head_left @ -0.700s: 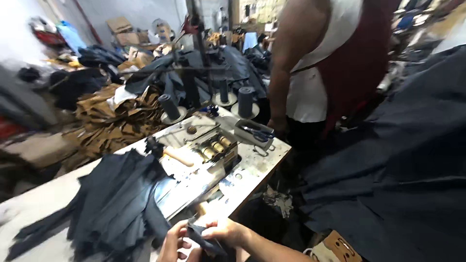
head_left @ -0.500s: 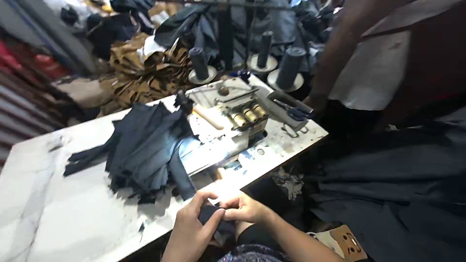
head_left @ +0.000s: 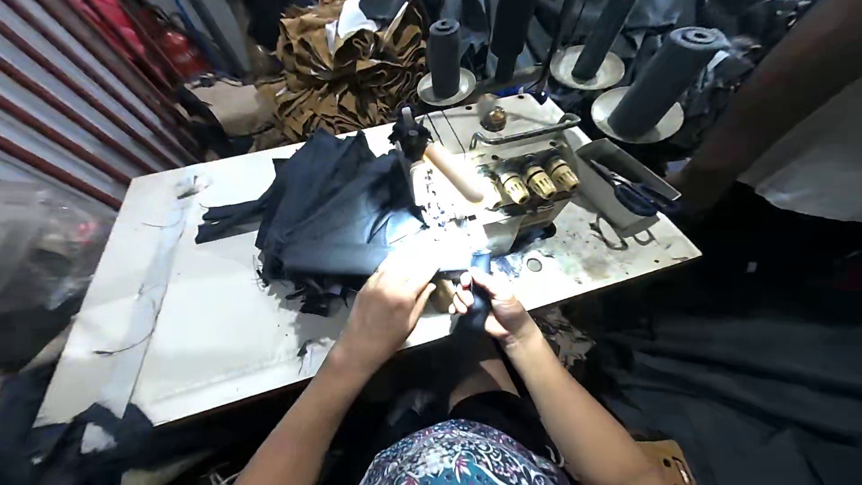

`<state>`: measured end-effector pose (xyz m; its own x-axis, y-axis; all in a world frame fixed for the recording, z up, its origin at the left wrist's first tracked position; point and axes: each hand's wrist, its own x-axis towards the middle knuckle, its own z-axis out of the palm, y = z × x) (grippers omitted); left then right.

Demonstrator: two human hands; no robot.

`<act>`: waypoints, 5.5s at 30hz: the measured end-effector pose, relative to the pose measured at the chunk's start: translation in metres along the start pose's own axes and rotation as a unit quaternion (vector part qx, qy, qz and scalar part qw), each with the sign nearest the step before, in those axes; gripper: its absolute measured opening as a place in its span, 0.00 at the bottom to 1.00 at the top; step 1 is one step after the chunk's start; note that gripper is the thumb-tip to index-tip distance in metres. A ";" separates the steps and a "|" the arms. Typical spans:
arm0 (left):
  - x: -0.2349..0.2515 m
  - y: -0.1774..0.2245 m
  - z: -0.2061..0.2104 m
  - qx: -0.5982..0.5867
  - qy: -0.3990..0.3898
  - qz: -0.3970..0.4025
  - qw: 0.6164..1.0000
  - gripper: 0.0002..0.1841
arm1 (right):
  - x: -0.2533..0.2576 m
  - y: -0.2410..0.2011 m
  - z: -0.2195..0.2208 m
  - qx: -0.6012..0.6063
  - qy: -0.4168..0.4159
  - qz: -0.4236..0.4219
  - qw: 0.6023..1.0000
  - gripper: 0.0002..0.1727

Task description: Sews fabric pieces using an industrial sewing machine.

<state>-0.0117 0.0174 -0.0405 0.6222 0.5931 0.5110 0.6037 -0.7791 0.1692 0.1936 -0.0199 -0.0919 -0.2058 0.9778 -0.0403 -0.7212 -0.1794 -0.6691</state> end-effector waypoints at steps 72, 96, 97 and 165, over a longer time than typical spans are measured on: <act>0.036 -0.031 0.003 0.008 -0.090 0.004 0.996 0.30 | 0.020 -0.014 -0.002 0.076 0.106 -0.097 0.987 0.27; -0.004 -0.007 0.006 0.010 -0.029 0.007 1.000 0.17 | -0.001 -0.009 -0.027 0.123 -0.026 -0.058 0.990 0.17; -0.005 -0.004 0.006 0.009 -0.035 0.001 0.999 0.19 | -0.001 -0.011 -0.033 0.148 -0.033 -0.060 0.987 0.17; 0.004 0.087 -0.089 -0.559 0.070 0.009 0.826 0.12 | 0.002 0.009 -0.029 0.170 -0.050 -0.109 0.978 0.20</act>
